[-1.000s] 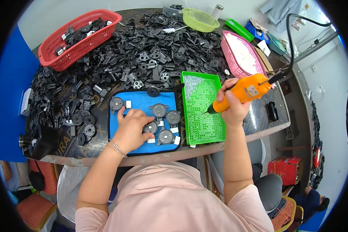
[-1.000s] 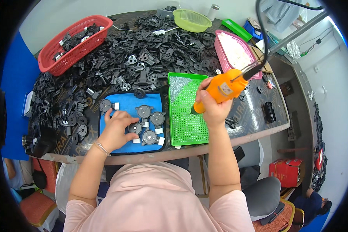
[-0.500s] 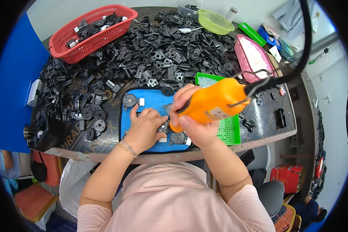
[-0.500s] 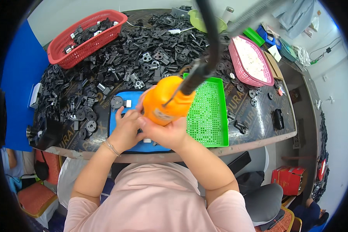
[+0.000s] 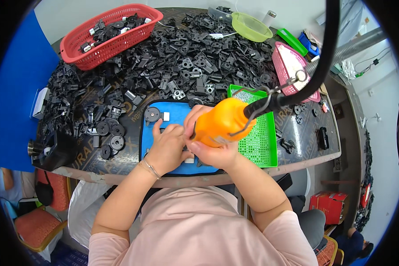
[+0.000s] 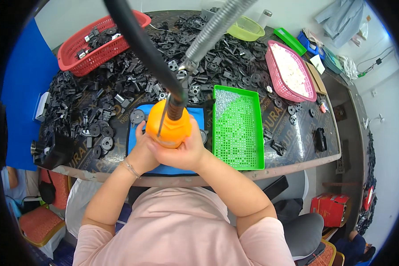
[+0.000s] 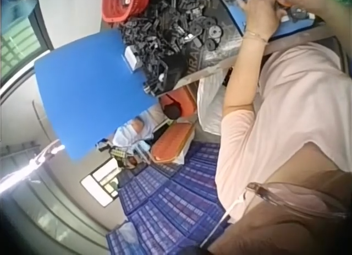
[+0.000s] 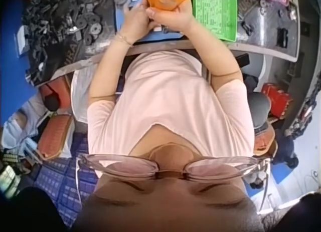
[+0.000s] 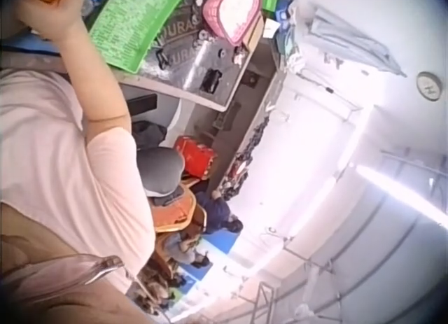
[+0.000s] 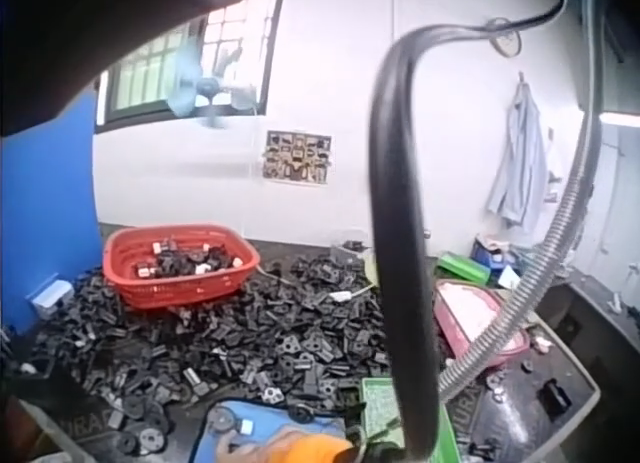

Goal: Assembling small black plastic parts and securing them with screws using an electric screwdriver.

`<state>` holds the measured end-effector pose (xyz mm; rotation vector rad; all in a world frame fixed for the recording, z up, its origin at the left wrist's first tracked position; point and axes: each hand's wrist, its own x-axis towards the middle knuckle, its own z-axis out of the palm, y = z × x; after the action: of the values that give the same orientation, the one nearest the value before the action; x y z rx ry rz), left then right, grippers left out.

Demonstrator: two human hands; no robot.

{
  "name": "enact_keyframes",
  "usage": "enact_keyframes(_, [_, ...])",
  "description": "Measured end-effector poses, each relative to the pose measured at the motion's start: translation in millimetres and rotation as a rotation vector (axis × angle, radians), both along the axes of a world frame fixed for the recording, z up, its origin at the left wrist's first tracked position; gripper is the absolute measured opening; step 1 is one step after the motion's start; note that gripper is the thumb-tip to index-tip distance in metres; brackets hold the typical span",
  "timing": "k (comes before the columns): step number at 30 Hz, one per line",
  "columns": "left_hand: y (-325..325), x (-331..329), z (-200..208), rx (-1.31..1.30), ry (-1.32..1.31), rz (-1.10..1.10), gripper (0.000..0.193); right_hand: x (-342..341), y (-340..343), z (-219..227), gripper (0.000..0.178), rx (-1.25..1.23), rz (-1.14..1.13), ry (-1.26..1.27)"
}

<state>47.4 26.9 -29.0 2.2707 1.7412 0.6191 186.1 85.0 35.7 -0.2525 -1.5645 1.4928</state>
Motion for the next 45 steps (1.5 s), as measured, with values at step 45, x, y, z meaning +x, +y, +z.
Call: enact_keyframes(45, [-80.2,-29.4,22.1,0.108,-0.087,0.463,0.049,156.5,32.7,3.8,0.029,-0.048,-0.369,0.268])
